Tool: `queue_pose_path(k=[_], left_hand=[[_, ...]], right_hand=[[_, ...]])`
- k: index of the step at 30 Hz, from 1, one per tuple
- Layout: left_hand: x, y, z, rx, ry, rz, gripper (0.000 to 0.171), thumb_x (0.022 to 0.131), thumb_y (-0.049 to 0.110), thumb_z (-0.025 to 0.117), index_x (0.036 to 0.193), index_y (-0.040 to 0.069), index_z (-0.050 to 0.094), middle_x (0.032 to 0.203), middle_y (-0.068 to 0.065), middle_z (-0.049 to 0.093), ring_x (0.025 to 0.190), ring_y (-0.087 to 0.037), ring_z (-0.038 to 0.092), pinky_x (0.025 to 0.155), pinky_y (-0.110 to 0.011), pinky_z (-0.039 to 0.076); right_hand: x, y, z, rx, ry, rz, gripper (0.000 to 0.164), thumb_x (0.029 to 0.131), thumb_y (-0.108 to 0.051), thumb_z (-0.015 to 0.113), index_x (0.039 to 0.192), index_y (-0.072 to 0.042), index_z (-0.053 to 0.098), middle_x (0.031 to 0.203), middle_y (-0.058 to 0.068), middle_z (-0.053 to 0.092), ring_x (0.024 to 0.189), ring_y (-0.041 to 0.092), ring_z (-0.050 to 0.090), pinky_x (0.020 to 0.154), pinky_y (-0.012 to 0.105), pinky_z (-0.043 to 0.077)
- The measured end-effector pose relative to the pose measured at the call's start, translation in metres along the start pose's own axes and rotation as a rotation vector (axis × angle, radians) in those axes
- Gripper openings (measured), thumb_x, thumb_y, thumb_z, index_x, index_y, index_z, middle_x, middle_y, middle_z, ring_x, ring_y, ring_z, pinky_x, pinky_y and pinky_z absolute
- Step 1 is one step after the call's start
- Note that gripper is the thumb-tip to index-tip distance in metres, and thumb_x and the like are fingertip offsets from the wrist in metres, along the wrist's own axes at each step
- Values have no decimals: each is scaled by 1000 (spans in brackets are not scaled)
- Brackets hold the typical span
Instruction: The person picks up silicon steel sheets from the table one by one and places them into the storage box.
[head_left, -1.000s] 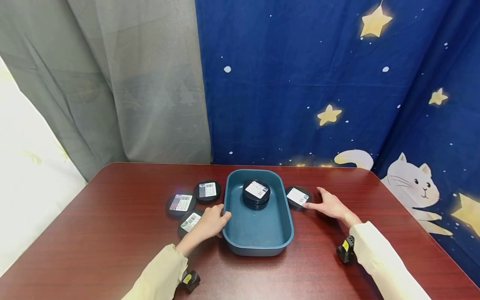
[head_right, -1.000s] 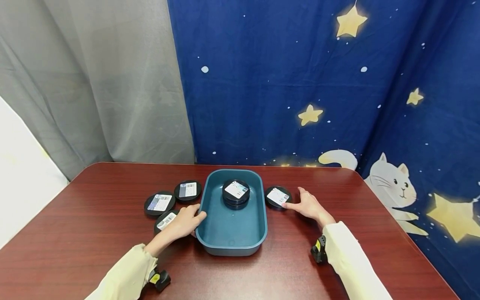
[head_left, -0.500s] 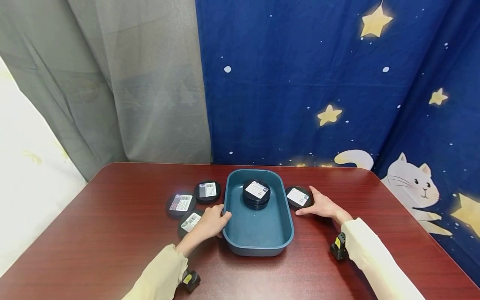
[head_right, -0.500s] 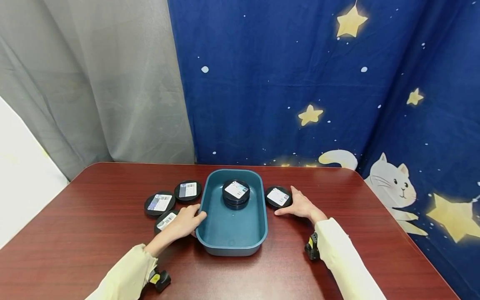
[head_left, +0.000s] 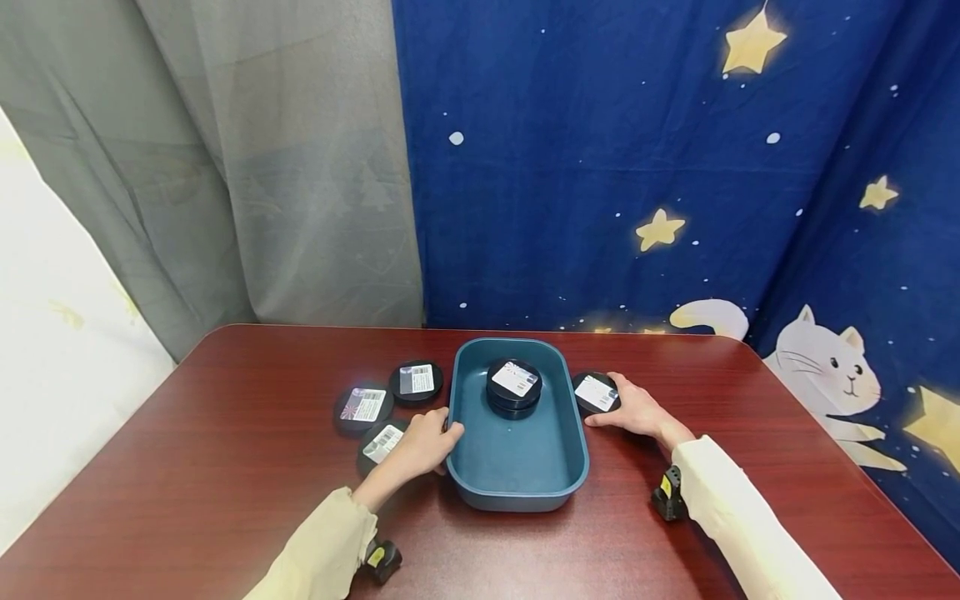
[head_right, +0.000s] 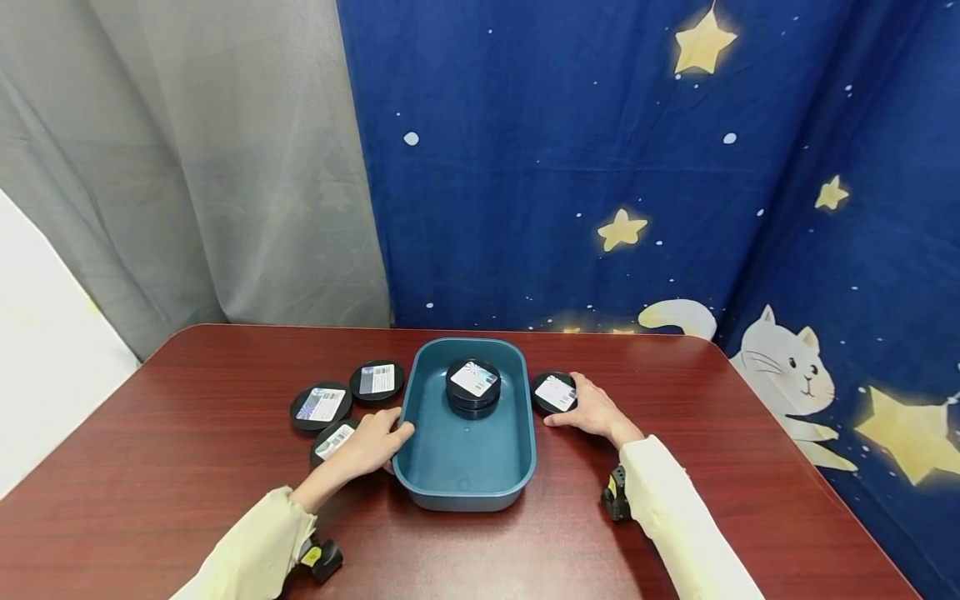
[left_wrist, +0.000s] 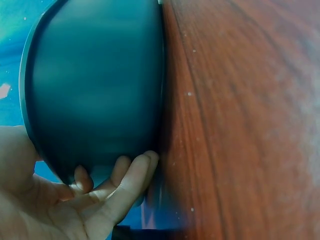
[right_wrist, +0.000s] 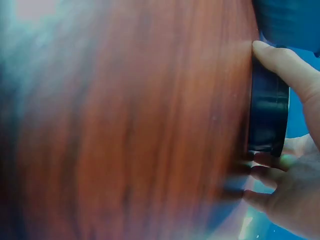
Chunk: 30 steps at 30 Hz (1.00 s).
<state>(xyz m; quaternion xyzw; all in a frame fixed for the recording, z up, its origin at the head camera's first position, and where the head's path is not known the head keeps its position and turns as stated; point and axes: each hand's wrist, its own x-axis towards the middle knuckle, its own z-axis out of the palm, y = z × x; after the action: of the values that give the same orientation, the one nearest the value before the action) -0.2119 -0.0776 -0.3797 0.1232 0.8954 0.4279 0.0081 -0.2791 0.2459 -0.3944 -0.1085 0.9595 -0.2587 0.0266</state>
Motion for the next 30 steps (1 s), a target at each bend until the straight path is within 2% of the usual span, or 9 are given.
queue_pose_path(k=[8, 18, 30], left_hand=[[0, 1, 0, -7, 6, -5, 13, 82, 8, 43, 72, 2, 49, 55, -7, 48, 39, -19, 57, 36, -27, 46], [1, 0, 1, 8, 12, 4, 14, 82, 8, 44, 72, 2, 51, 57, -8, 52, 38, -18, 56, 35, -26, 45], [1, 0, 1, 15, 14, -1, 14, 82, 9, 44, 70, 3, 49, 56, -7, 51, 38, -17, 56, 35, -24, 44]], right_hand=[[0, -3, -2, -27, 48, -26, 80, 62, -31, 76, 117, 12, 36, 101, 23, 53, 86, 30, 52, 76, 40, 42], [-4, -1, -4, -19, 66, -7, 82, 62, -35, 77, 119, 9, 38, 101, 22, 55, 87, 29, 53, 76, 38, 42], [-7, -1, -4, 0, 130, 22, 83, 63, -36, 76, 122, 7, 36, 105, 27, 54, 92, 35, 53, 80, 45, 43]])
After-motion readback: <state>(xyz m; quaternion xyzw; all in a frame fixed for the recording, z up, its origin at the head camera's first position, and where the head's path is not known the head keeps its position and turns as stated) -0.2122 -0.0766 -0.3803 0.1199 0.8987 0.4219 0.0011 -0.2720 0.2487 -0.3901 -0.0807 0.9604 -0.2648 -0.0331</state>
